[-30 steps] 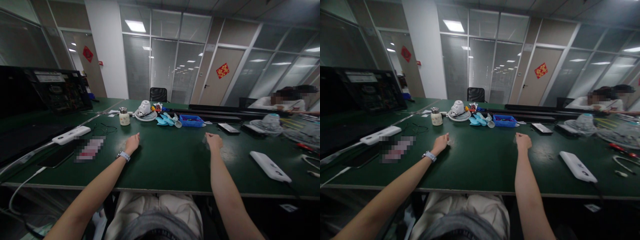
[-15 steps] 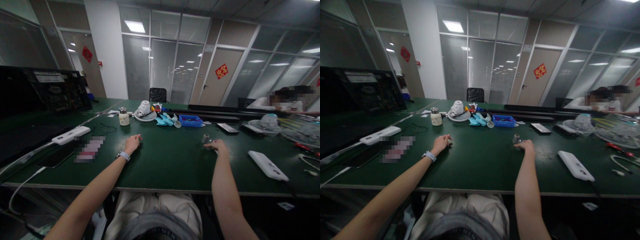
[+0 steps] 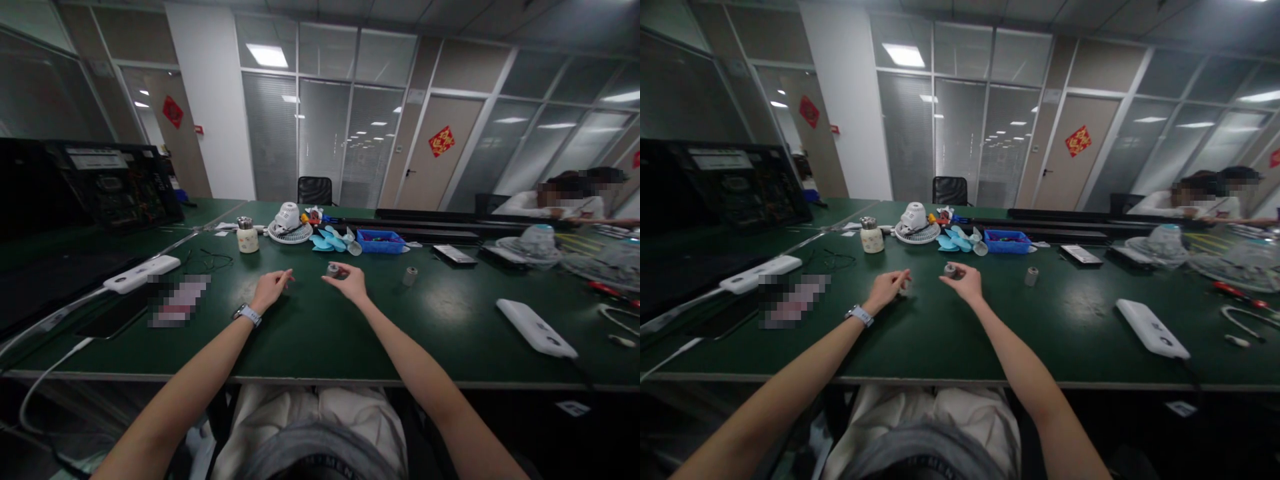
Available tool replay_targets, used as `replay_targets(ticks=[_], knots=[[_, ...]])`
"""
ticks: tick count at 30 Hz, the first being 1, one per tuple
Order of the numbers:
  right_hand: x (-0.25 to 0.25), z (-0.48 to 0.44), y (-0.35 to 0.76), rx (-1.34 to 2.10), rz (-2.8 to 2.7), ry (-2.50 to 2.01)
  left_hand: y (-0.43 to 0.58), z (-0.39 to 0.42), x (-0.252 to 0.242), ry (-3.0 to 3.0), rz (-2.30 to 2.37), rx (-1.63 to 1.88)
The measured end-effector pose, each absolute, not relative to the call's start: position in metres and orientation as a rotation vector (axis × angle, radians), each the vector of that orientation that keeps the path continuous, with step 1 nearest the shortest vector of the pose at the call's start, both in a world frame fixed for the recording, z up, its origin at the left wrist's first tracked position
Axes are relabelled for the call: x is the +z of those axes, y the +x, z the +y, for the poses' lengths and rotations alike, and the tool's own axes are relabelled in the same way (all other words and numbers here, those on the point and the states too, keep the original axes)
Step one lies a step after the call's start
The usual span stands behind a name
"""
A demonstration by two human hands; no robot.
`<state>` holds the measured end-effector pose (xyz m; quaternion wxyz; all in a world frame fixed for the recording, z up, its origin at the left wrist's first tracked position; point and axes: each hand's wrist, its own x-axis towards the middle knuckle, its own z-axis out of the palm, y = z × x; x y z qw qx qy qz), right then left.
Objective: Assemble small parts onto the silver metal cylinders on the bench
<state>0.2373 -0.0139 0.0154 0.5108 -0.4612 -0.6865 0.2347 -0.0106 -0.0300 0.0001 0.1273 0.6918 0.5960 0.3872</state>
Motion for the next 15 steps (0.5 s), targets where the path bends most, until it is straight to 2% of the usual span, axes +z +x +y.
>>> replay_targets(ticks=[6,15], knots=[[-0.012,-0.022,0.192,0.809,-1.707,-0.956,0.013,-0.043,0.005,2.188,1.5,1.337],[-0.023,-0.019,0.188,0.931,-1.741,-0.952,0.037,-0.04,0.003,2.38,1.329,1.305]])
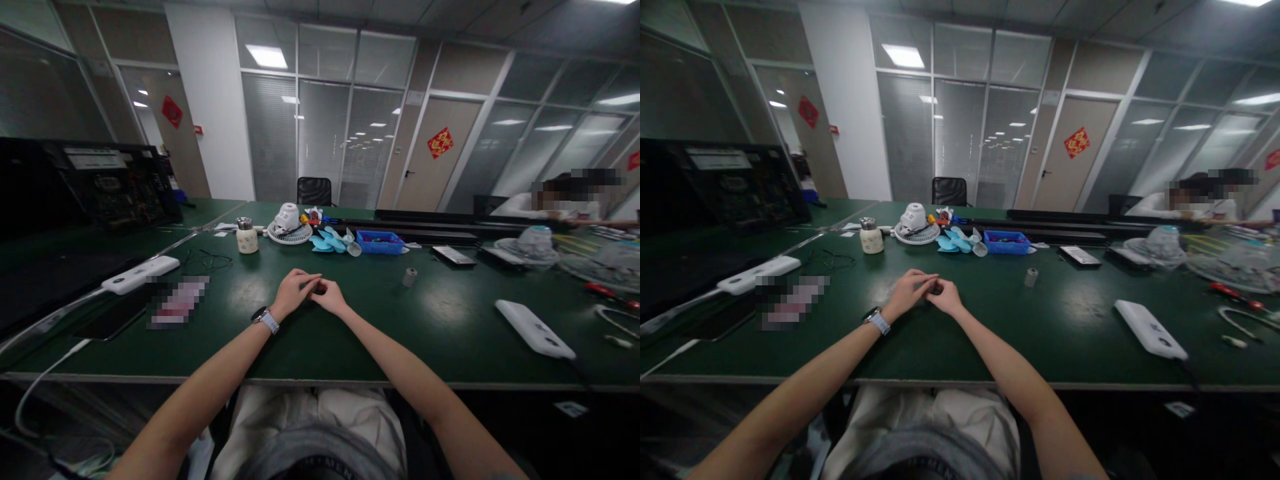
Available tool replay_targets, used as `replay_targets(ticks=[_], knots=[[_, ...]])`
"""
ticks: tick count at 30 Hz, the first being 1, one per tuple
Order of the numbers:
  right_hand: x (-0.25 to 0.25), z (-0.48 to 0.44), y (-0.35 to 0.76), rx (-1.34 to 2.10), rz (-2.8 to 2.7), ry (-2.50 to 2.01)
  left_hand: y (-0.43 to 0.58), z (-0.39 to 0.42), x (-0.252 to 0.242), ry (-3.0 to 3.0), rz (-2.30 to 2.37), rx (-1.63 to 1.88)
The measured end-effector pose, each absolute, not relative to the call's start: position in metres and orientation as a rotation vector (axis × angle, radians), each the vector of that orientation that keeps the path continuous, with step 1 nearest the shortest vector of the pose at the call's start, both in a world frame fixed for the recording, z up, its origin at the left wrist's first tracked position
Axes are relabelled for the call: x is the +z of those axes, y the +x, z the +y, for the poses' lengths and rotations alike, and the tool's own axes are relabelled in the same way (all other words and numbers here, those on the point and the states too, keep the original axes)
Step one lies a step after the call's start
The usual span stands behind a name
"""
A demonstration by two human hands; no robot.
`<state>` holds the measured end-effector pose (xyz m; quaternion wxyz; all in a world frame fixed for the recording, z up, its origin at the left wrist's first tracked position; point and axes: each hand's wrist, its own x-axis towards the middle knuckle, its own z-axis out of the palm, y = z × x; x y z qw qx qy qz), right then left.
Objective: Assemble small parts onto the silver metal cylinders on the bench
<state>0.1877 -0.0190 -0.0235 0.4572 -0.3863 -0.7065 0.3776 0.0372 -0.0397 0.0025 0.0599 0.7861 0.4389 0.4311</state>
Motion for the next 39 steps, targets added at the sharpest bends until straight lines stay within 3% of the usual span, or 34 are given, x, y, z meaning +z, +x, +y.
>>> replay_targets(ticks=[17,32,39], knots=[[-0.021,-0.022,0.188,1.037,-1.663,-0.956,0.033,-0.042,0.021,1.994,1.46,1.534],[-0.02,-0.028,0.216,0.842,-1.65,-1.103,-0.008,-0.021,-0.012,2.181,1.546,1.033],[-0.022,-0.026,0.216,0.838,-1.594,-1.178,-0.009,-0.017,-0.015,2.057,1.643,1.394]])
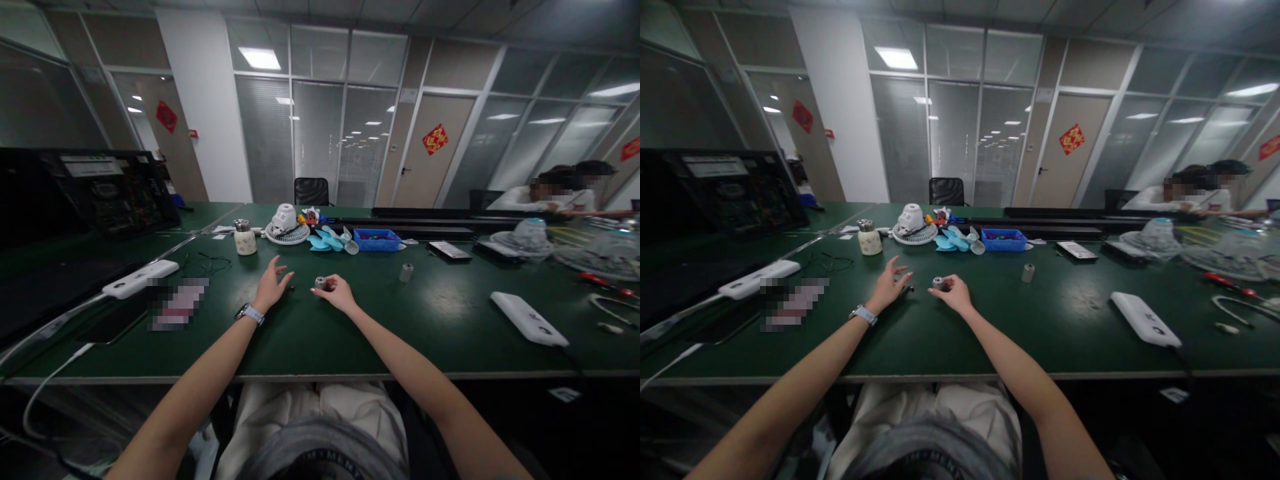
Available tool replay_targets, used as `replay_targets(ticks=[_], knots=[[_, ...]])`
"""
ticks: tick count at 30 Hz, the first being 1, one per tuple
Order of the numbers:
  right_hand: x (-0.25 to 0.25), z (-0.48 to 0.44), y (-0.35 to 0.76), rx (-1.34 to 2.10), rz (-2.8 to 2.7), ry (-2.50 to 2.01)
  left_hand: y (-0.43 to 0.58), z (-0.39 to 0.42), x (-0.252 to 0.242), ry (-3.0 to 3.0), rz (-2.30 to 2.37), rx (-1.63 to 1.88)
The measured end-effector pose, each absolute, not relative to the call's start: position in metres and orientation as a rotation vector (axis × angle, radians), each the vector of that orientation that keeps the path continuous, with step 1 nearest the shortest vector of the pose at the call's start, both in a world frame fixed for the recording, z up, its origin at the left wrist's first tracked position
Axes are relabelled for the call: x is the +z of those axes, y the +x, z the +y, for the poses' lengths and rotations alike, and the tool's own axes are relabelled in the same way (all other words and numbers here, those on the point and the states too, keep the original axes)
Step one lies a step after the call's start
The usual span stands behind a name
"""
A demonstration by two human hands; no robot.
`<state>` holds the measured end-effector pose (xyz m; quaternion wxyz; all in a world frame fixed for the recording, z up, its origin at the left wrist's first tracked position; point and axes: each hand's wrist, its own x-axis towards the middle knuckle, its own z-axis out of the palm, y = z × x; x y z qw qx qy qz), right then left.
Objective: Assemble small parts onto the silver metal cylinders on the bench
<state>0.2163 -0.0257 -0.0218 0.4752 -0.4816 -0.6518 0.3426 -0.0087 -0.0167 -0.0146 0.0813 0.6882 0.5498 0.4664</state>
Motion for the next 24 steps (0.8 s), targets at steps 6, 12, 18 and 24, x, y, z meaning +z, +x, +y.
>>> replay_targets(ticks=[6,12,18,24], knots=[[-0.016,-0.02,0.223,1.091,-1.442,-1.115,-0.009,-0.017,-0.011,1.954,1.735,1.362],[-0.006,-0.018,0.229,1.3,-1.226,-1.143,-0.007,-0.019,-0.009,1.904,1.728,1.363],[0.007,-0.031,0.23,1.726,-0.892,-1.072,-0.008,-0.016,-0.012,1.896,1.688,1.352],[0.022,-0.045,0.231,1.995,-0.71,-0.875,-0.01,-0.014,-0.017,1.9,1.662,1.369]])
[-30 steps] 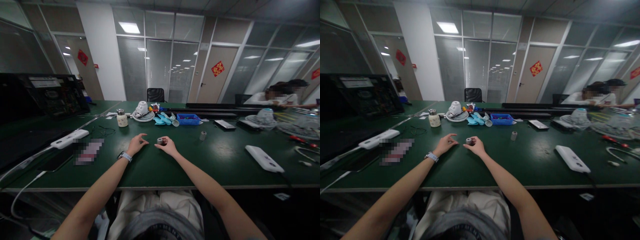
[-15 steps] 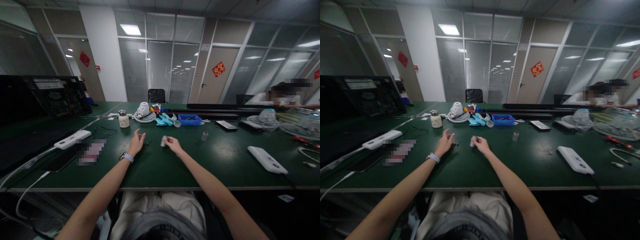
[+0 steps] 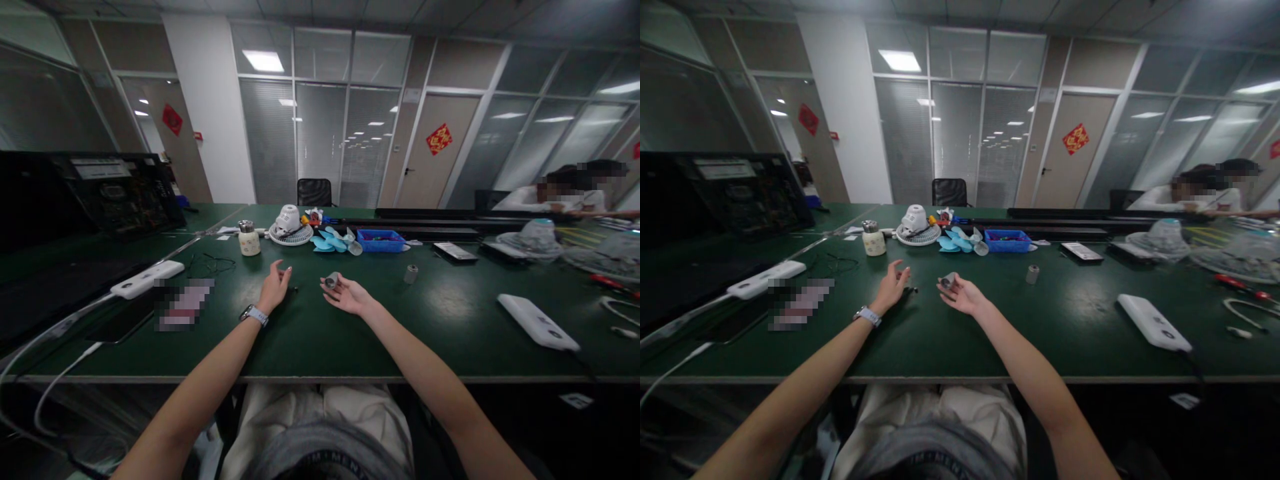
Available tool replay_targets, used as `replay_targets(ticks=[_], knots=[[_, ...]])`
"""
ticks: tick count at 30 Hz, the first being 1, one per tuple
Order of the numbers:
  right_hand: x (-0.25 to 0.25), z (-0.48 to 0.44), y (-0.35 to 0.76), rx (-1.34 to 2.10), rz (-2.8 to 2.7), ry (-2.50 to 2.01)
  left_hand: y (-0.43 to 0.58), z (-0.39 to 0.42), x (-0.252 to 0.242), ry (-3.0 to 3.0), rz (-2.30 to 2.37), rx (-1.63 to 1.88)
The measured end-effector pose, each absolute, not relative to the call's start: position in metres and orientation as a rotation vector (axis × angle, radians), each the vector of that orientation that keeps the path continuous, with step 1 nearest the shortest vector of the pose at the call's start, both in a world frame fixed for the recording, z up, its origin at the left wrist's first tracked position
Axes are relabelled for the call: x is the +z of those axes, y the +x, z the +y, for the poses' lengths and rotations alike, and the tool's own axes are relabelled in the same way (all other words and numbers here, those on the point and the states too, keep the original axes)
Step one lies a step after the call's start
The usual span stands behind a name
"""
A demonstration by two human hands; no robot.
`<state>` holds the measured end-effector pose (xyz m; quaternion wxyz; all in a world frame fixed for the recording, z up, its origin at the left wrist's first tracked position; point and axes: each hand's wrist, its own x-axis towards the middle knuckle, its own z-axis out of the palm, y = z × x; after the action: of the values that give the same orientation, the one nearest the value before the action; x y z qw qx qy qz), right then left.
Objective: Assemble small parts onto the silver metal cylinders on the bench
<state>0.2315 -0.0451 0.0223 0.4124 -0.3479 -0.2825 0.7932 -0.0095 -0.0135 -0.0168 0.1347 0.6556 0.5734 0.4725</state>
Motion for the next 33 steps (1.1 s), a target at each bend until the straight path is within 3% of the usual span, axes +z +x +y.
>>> replay_targets(ticks=[14,33], knots=[[0.0283,-0.0503,0.2298,1.811,-0.792,-1.047,-0.0089,-0.0166,-0.0141,1.918,1.666,1.329],[0.0335,-0.0508,0.2285,1.92,-0.574,-0.911,-0.0116,-0.0131,-0.0182,1.958,1.688,1.314]])
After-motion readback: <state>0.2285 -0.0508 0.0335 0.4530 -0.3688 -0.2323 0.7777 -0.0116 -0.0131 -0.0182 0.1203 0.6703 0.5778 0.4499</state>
